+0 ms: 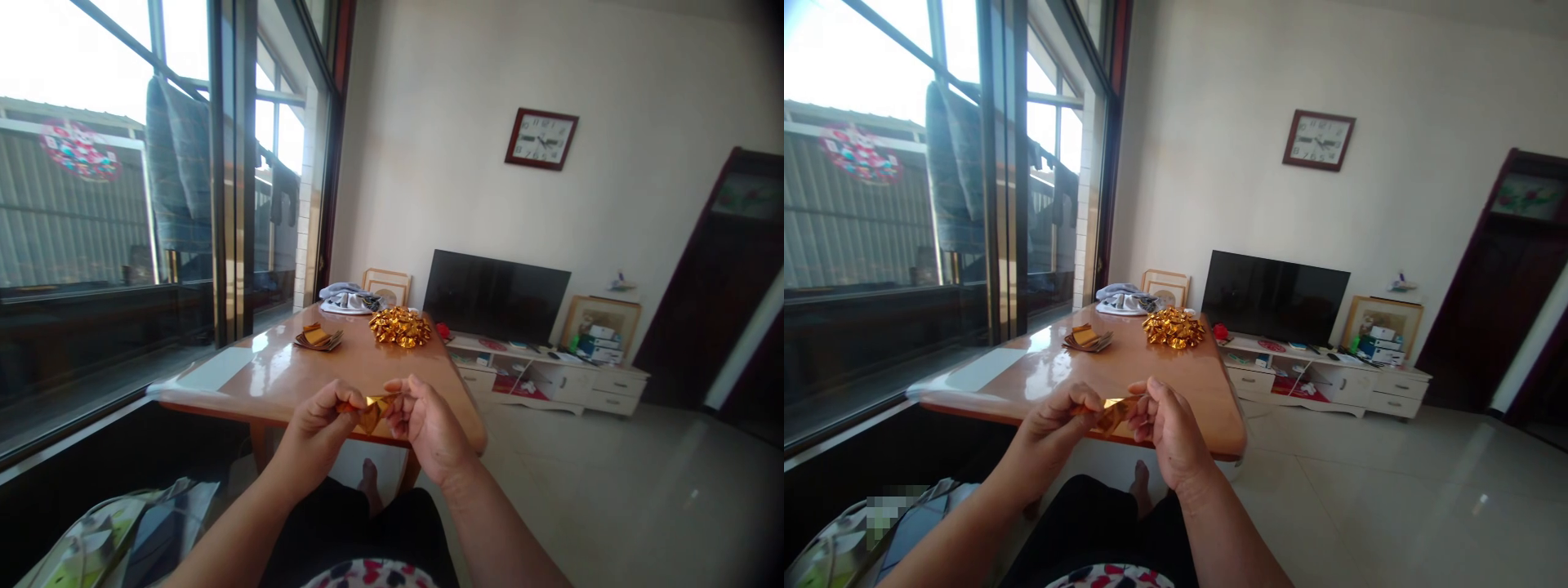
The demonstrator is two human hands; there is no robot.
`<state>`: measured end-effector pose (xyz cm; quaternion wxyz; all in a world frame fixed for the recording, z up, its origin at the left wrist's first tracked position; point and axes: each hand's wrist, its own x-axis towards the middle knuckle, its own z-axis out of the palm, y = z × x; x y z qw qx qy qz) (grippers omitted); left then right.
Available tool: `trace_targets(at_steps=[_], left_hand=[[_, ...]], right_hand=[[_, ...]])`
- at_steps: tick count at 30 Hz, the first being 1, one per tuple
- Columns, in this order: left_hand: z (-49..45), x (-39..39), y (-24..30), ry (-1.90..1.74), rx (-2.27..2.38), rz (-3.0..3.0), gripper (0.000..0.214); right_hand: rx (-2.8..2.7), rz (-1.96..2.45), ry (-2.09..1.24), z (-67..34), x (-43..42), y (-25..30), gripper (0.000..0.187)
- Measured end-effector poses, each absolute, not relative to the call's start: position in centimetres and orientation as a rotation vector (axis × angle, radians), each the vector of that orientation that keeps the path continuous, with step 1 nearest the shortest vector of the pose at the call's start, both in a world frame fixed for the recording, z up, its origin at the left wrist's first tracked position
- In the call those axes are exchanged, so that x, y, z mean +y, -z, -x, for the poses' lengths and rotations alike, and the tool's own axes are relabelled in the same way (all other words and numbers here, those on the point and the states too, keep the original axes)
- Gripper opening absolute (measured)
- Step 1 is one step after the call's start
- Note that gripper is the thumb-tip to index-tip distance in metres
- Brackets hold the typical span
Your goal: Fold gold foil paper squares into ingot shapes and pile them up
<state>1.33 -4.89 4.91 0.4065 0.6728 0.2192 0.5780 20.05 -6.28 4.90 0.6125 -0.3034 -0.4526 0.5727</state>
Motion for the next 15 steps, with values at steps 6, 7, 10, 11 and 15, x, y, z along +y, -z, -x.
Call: trace_targets(at_steps=[6, 7, 10, 11, 15], left_hand=[[-0.86, -4.66, -4.89, -1.525, 0.511, -2.089, 0.006], [-0.82, -4.62, -4.88, -1.519, 0.501, -2.127, 0.006], [-0.75, -4.52, -4.89, -1.497, 0.49, -2.182, 0.007], [-0.74, -4.48, -4.88, -1.493, 0.491, -2.186, 0.007], [-0.64, -4.21, -4.71, -1.49, 0.507, -2.154, 0.006]], right_hand=[[-1.043, 0.825, -1.302, -19.19, -6.42, -4.85, 0.054], [-1.068, 0.828, -1.283, -19.13, -6.49, -4.83, 0.05], [-1.15, 0.84, -1.21, -19.12, -6.69, -4.8, 0.039], [-1.168, 0.843, -1.188, -19.15, -6.75, -4.81, 0.037], [-1.222, 0.828, -1.121, -19.27, -6.96, -4.99, 0.032]])
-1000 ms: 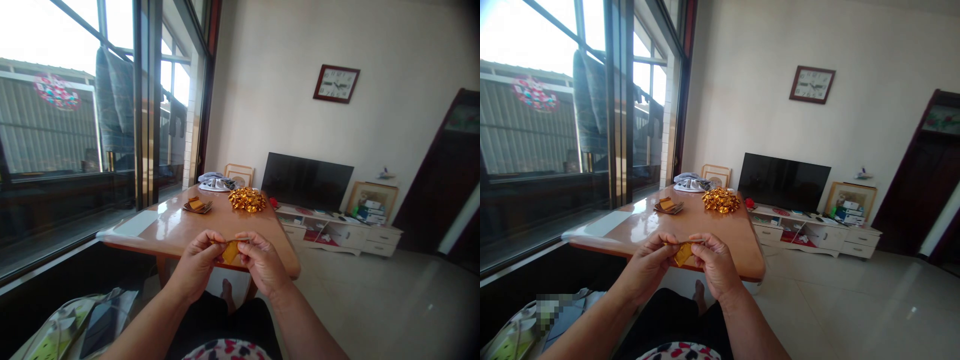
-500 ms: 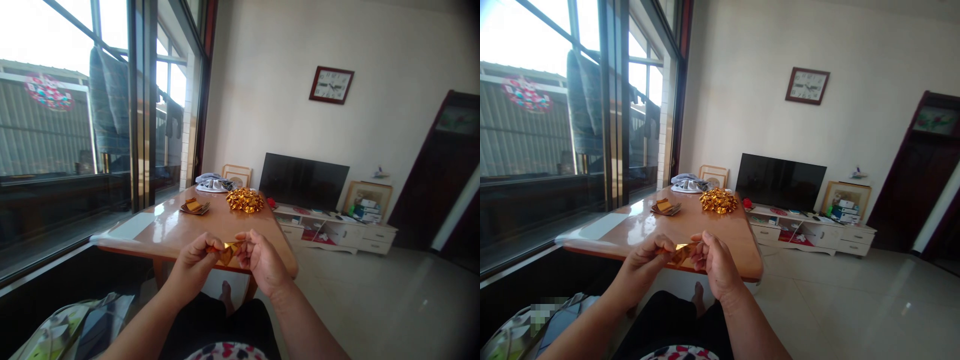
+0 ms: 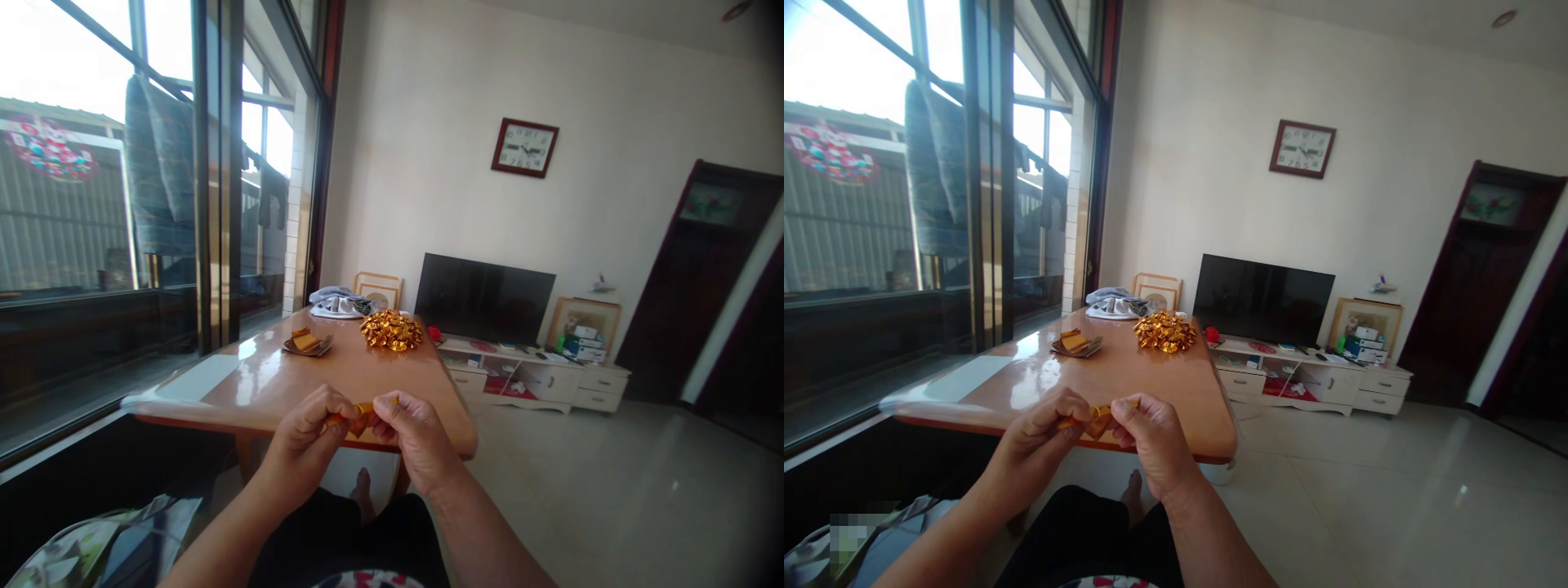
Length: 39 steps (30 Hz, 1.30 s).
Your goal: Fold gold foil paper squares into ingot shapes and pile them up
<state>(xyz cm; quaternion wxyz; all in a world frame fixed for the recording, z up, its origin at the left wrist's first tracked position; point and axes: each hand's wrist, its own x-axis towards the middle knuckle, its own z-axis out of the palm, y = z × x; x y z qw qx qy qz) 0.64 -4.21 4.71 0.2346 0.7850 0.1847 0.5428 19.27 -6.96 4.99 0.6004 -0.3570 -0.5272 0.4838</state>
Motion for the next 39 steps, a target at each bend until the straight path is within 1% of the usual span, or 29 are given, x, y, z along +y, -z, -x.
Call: trace_targets(at_steps=[4, 15, 27, 33, 35, 39], left_hand=[[-0.5, -4.0, -4.5, -1.466, 0.498, -2.08, 0.004], [-0.6, -4.2, -4.7, -1.403, 0.474, -1.826, 0.01], [-0.6, -4.1, -4.7, -1.4, 0.467, -1.754, 0.007], [-0.8, -3.9, -4.4, -1.397, 0.477, -1.683, 0.009], [-1.1, -4.0, -4.2, -1.382, 0.468, -1.584, 0.012], [-1.5, -4.2, -4.1, -1.319, 0.431, -1.404, 0.033]], right_hand=[[-1.275, 0.804, -1.051, -19.3, -7.1, -5.1, 0.031], [-1.385, 0.786, -0.899, -19.7, -6.7, -4.9, 0.029], [-1.369, 0.776, -0.884, -19.5, -6.8, -4.8, 0.025], [-1.39, 0.779, -0.838, -19.4, -6.7, -4.7, 0.026], [-1.389, 0.791, -0.821, -19.4, -6.6, -4.6, 0.028], [-1.405, 0.815, -0.763, -19.5, -6.5, -4.4, 0.029]])
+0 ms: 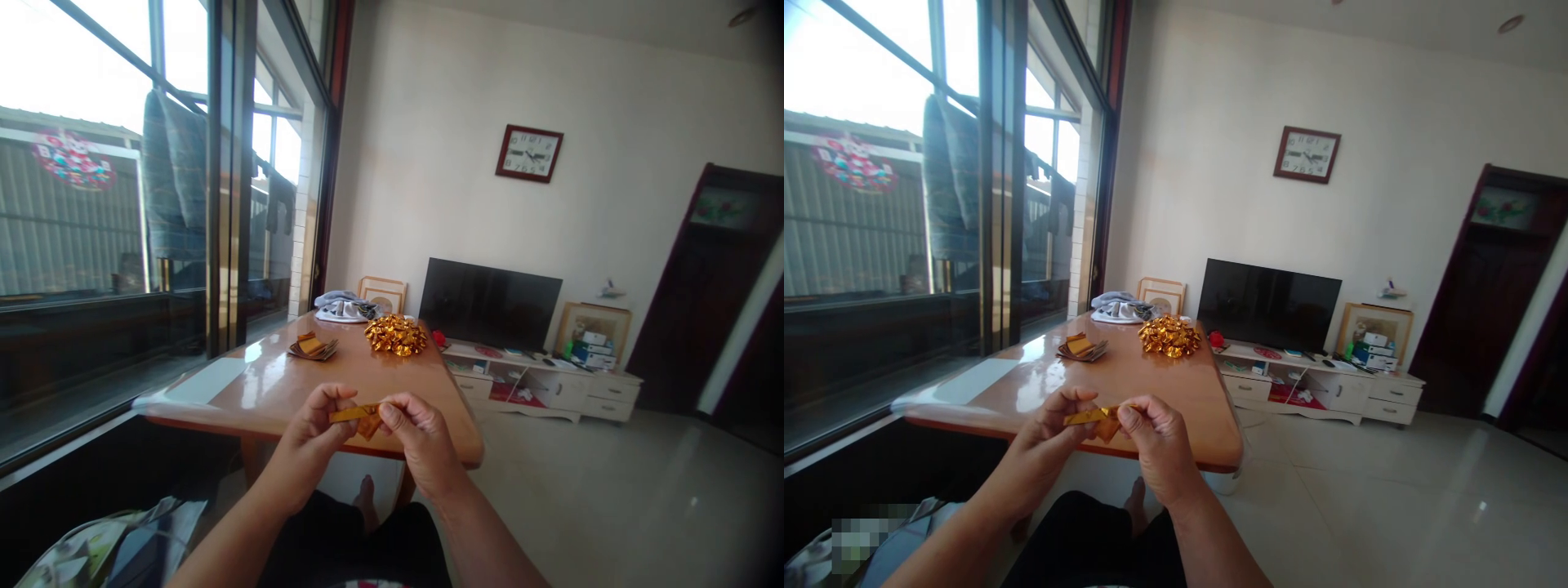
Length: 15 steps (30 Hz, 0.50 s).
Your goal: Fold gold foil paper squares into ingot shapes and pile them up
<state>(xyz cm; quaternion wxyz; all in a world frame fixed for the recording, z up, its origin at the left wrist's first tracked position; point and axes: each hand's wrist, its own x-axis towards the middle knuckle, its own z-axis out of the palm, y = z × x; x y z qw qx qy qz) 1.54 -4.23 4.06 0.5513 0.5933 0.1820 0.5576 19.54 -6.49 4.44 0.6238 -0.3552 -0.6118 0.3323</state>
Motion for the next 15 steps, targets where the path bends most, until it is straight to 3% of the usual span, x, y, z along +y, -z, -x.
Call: trace_targets(at_steps=[5, 15], left_hand=[[-1.54, -4.63, -4.2, -1.29, 0.445, -1.41, 0.038], [-1.43, -4.92, -4.75, -1.336, 0.589, -1.539, 0.025]], right_hand=[[-1.449, 0.812, -0.69, -19.83, -6.64, -4.46, 0.028], [-1.537, 0.79, -0.6, -20.1, -7.35, -4.91, 0.023]])
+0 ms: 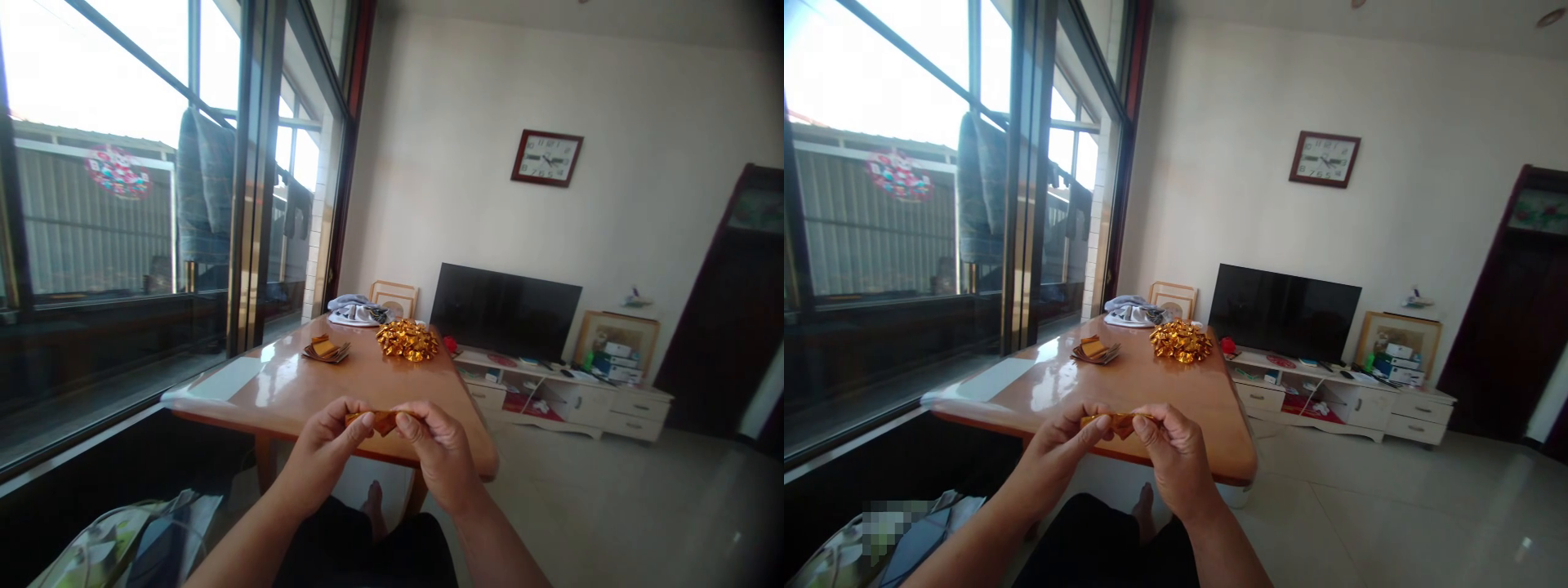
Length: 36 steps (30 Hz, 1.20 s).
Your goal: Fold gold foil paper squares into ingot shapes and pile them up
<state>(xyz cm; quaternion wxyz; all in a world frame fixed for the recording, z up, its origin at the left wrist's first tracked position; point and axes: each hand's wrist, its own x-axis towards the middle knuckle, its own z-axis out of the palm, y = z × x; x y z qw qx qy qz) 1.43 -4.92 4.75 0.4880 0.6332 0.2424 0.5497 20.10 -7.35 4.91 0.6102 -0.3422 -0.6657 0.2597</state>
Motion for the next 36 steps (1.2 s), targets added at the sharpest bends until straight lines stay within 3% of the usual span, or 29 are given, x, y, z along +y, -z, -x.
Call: trace_targets(at_steps=[36], left_hand=[[-1.35, -4.85, -5.13, -1.368, 0.571, -1.536, 0.029]], right_hand=[[-1.51, 0.794, -0.624, -20.13, -6.93, -4.35, 0.023]])
